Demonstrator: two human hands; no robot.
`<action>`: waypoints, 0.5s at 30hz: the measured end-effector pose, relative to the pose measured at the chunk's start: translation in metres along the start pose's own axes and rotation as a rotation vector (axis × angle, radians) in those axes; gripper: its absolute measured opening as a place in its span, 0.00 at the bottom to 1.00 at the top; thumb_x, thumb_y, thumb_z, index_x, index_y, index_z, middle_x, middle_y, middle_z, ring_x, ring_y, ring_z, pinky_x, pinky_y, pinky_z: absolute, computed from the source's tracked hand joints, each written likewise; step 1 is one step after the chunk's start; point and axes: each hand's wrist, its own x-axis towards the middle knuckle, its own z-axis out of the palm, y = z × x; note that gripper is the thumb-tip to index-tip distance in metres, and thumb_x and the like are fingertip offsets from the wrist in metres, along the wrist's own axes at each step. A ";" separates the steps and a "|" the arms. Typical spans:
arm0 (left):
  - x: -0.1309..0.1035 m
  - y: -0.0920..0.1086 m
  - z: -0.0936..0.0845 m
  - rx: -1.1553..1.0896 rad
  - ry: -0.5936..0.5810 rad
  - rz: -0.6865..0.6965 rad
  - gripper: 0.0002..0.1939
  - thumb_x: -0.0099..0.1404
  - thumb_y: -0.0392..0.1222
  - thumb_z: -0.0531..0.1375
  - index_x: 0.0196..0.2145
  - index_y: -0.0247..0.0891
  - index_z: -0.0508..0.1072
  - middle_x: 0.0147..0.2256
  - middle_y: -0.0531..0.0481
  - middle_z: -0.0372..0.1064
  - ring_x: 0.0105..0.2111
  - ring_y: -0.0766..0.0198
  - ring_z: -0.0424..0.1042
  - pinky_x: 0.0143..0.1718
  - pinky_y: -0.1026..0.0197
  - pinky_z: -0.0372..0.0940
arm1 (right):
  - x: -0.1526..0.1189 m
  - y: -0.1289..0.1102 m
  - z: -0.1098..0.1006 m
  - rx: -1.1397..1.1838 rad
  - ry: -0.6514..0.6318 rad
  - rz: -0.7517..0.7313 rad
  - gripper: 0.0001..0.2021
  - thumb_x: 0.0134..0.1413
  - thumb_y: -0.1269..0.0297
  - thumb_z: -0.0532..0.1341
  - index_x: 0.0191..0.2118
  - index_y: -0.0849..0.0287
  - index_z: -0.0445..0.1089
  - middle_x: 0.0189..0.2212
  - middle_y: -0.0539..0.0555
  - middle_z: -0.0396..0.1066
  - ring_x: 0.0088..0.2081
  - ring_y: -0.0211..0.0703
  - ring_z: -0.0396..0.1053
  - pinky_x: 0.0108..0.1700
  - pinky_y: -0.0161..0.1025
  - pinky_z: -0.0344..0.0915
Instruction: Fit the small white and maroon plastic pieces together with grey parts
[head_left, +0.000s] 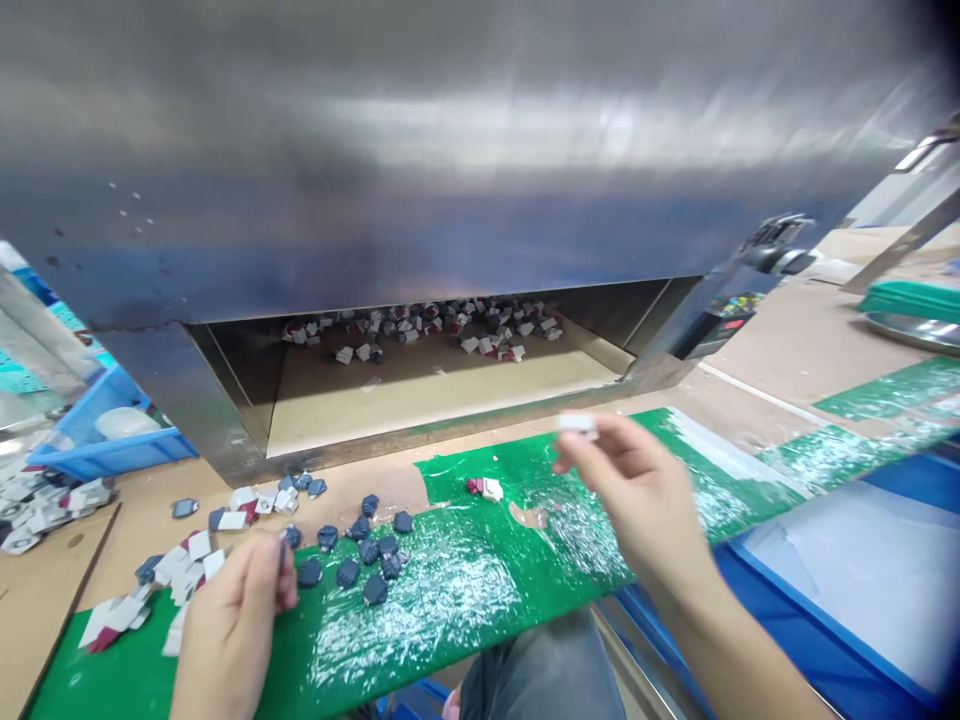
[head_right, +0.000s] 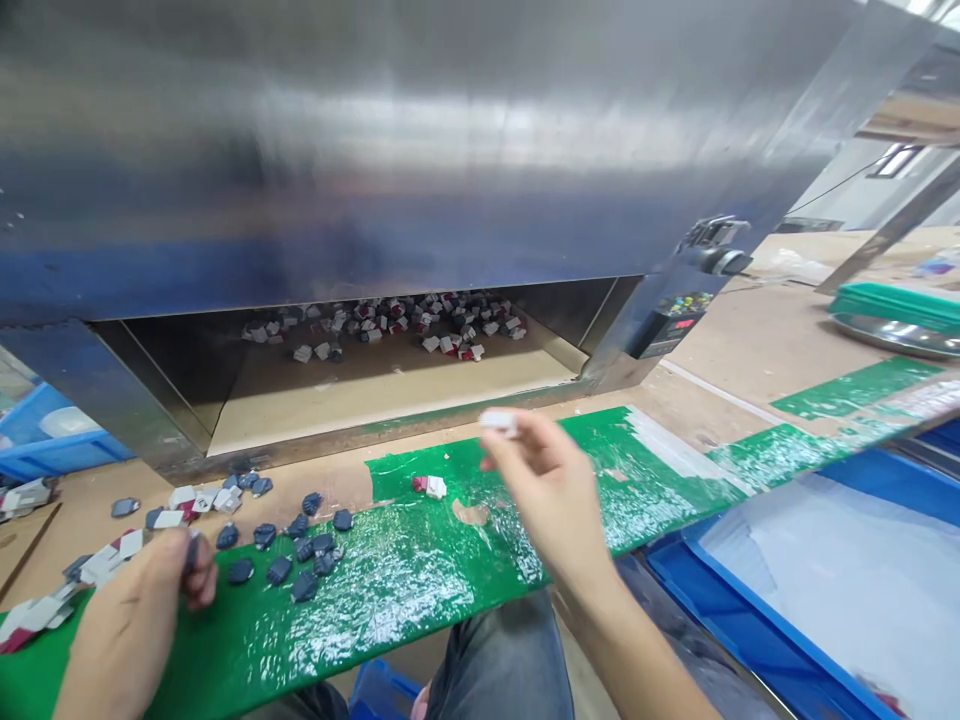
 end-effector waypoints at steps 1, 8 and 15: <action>0.001 -0.002 -0.001 0.185 0.013 0.067 0.17 0.61 0.54 0.50 0.25 0.40 0.66 0.23 0.51 0.64 0.23 0.61 0.62 0.25 0.63 0.53 | -0.001 0.005 -0.001 -0.182 -0.126 -0.068 0.10 0.50 0.61 0.58 0.38 0.57 0.68 0.29 0.53 0.69 0.28 0.39 0.66 0.28 0.36 0.62; 0.000 -0.008 0.021 0.935 -0.035 0.592 0.20 0.67 0.43 0.42 0.53 0.33 0.60 0.44 0.41 0.65 0.37 0.53 0.67 0.22 0.61 0.53 | -0.014 0.035 0.006 -0.662 -0.568 -0.292 0.29 0.54 0.62 0.53 0.61 0.59 0.44 0.39 0.58 0.68 0.36 0.47 0.66 0.35 0.45 0.65; -0.019 -0.029 0.005 0.547 0.091 0.452 0.20 0.64 0.49 0.51 0.52 0.42 0.61 0.48 0.45 0.63 0.46 0.52 0.63 0.44 0.55 0.60 | -0.040 0.022 -0.074 -0.371 -0.618 0.105 0.24 0.52 0.52 0.55 0.54 0.51 0.59 0.40 0.57 0.69 0.37 0.47 0.67 0.36 0.44 0.66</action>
